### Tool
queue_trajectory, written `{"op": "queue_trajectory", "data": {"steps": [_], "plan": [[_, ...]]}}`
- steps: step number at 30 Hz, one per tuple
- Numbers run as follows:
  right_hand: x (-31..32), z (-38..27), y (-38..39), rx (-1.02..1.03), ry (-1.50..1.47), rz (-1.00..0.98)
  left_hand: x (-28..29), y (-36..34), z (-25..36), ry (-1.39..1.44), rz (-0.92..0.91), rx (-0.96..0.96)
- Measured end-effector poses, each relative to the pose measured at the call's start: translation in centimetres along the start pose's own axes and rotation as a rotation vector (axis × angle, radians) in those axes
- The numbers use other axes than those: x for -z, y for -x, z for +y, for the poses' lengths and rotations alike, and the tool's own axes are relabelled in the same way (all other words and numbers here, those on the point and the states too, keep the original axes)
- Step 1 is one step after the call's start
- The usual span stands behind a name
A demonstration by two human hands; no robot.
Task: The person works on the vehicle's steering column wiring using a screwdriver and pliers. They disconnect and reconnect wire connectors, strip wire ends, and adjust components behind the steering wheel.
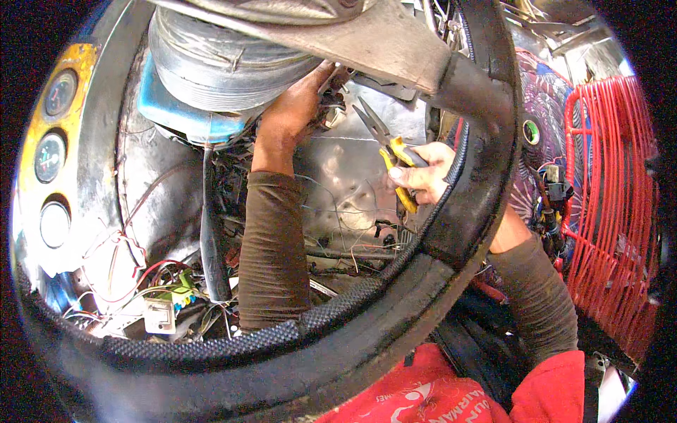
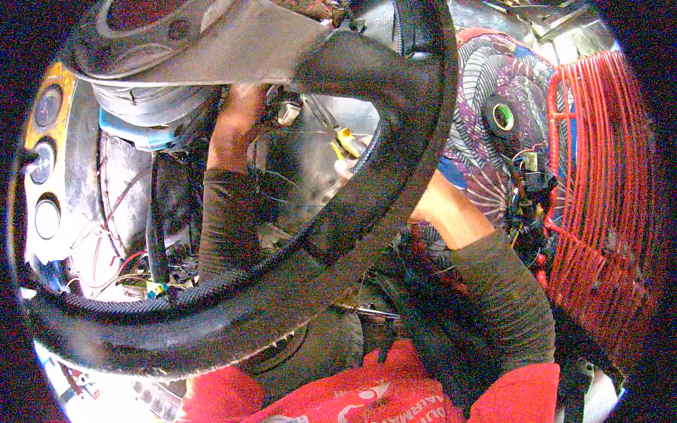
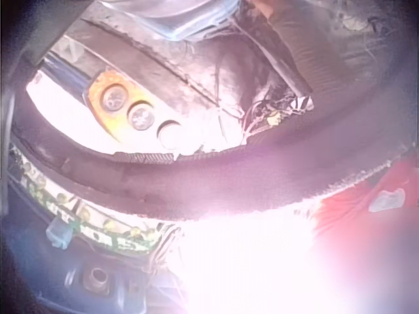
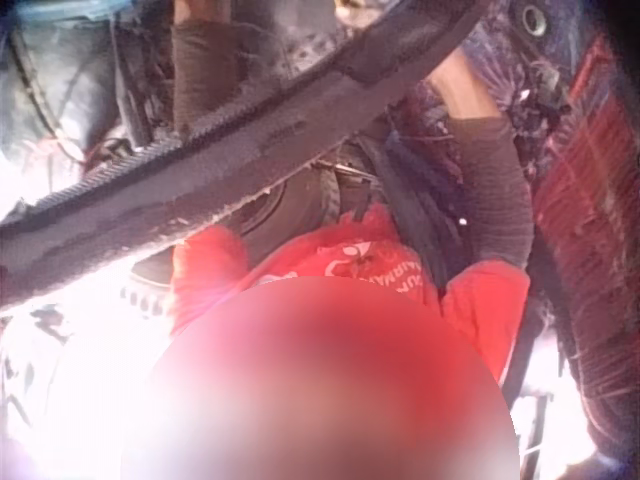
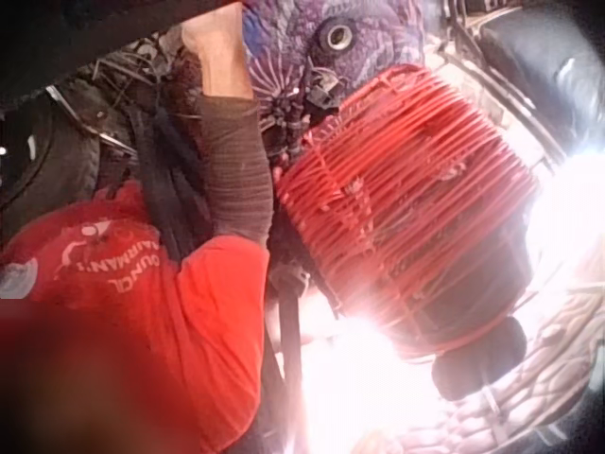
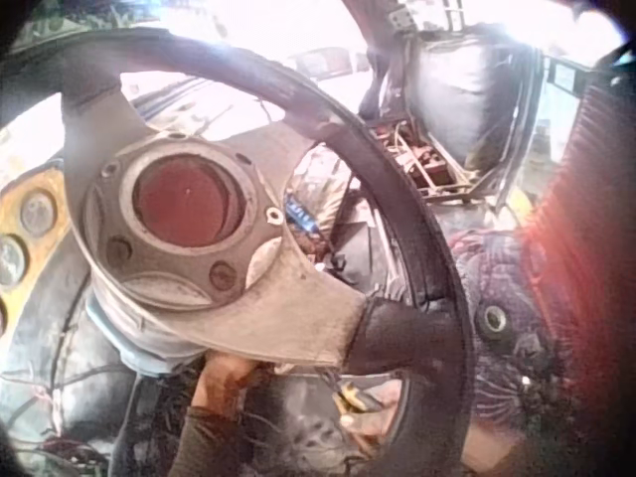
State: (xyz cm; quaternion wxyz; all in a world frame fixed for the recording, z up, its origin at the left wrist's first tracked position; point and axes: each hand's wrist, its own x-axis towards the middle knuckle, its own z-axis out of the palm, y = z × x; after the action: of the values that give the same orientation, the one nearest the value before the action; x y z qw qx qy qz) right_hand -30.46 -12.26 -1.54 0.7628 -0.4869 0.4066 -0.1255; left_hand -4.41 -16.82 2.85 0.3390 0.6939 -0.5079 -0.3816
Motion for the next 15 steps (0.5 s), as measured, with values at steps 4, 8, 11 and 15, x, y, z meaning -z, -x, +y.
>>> {"op": "queue_trajectory", "data": {"steps": [4,8,11,15], "plan": [[-0.2,-2.3,-1.1,-0.044,-0.033,0.005,-0.5,1.0,0.7,0.131,0.022,0.18],[-0.3,-4.0,-1.5,0.113,0.033,-0.024,-0.4,1.2,1.2,0.086,-0.013,0.048],[-0.3,-4.6,-1.7,0.151,0.003,-0.038,-0.4,0.9,0.8,0.1,-0.041,0.001],[-0.2,-5.0,-1.7,0.006,0.054,0.0,-0.3,0.8,0.0,0.012,0.042,-0.013]]}}
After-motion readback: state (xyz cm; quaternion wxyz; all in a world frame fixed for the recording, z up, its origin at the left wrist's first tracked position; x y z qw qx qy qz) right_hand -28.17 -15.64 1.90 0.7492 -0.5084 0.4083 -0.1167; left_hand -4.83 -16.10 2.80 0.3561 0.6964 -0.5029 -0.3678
